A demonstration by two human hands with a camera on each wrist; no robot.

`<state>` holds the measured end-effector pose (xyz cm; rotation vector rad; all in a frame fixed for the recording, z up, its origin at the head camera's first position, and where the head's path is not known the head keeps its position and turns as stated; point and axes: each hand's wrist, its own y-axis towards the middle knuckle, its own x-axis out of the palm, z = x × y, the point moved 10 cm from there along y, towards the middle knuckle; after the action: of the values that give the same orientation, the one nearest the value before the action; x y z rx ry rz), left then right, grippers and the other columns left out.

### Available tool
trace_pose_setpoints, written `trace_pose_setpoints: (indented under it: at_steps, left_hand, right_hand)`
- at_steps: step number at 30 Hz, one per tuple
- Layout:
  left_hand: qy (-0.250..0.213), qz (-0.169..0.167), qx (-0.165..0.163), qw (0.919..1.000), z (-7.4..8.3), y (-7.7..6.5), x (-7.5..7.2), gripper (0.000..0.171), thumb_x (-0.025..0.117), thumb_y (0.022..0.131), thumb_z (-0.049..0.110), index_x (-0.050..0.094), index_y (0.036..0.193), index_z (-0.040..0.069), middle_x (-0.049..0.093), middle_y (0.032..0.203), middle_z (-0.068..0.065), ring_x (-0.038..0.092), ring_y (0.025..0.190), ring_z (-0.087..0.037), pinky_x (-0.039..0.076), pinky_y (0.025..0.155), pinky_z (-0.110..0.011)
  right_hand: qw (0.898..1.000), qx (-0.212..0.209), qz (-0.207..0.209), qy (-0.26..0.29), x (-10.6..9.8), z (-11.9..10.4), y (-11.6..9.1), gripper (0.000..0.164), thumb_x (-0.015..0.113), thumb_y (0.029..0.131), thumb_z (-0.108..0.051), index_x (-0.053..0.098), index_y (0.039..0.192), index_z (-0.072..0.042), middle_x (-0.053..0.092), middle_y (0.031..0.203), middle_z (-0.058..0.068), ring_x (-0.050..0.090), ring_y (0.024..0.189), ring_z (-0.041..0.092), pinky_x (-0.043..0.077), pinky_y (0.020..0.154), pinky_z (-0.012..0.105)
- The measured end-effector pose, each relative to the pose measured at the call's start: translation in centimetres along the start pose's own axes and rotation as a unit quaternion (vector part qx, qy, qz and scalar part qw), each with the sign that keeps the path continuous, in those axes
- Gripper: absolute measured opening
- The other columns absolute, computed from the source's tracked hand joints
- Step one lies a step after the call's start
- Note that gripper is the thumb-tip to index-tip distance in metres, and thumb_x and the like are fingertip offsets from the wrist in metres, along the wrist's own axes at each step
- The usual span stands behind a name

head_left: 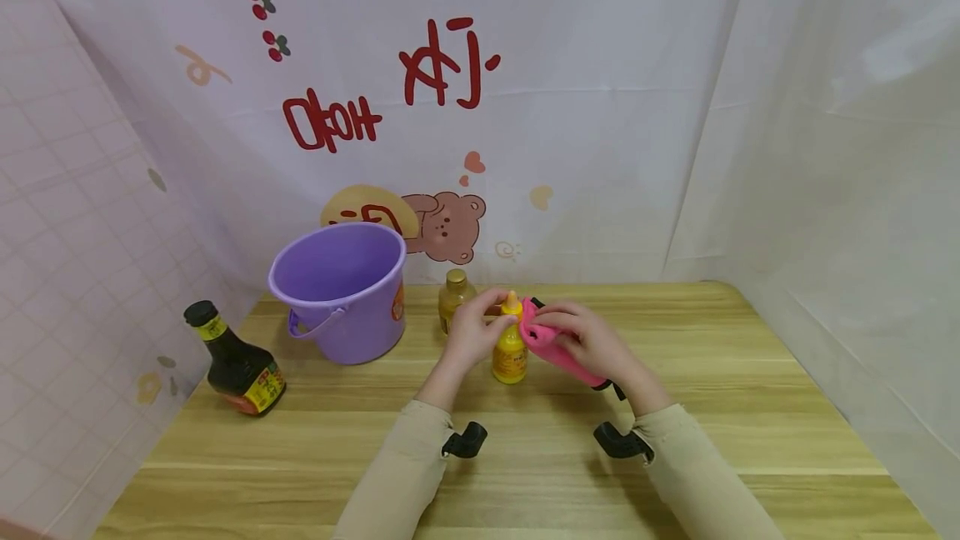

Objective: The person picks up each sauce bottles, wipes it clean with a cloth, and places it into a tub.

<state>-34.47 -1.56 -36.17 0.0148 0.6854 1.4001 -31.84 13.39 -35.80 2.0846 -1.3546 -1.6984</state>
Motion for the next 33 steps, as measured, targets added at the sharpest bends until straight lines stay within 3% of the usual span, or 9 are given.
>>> trace_pose_setpoints:
  at_steps: [7, 25, 33]
  left_hand:
    - [0.004, -0.001, 0.004, 1.0, 0.0, -0.1, 0.0, 0.025, 0.07, 0.092, 0.006, 0.067, 0.116, 0.005, 0.068, 0.115, -0.011, 0.066, 0.105, -0.03, 0.055, 0.089, -0.04]
    - [0.021, 0.005, 0.001, 0.9998, 0.1, 0.0, -0.1, 0.026, 0.071, 0.091, 0.007, 0.066, 0.116, 0.005, 0.068, 0.113, -0.01, 0.067, 0.104, -0.027, 0.055, 0.089, -0.038]
    - [0.019, 0.008, 0.002, 0.9998, 0.2, 0.0, -0.2, 0.026, 0.071, 0.091, 0.006, 0.066, 0.116, 0.005, 0.069, 0.113, -0.01, 0.067, 0.105, -0.026, 0.055, 0.089, -0.036]
  right_hand:
    - [1.0, -0.021, -0.012, -0.017, 0.2, -0.2, -0.5, 0.04, 0.066, 0.08, 0.017, 0.073, 0.111, -0.008, 0.066, 0.117, 0.01, 0.062, 0.108, 0.033, 0.052, 0.09, 0.051]
    - [0.999, -0.02, -0.033, -0.032, 2.4, 0.7, -2.7, 0.044, 0.068, 0.078, 0.018, 0.073, 0.11, -0.013, 0.066, 0.114, 0.006, 0.063, 0.106, 0.028, 0.053, 0.089, 0.047]
    - [0.993, 0.013, -0.097, -0.073, 4.3, 1.3, -3.2, 0.042, 0.067, 0.08, 0.015, 0.074, 0.108, -0.016, 0.066, 0.112, 0.006, 0.062, 0.104, 0.027, 0.052, 0.09, 0.046]
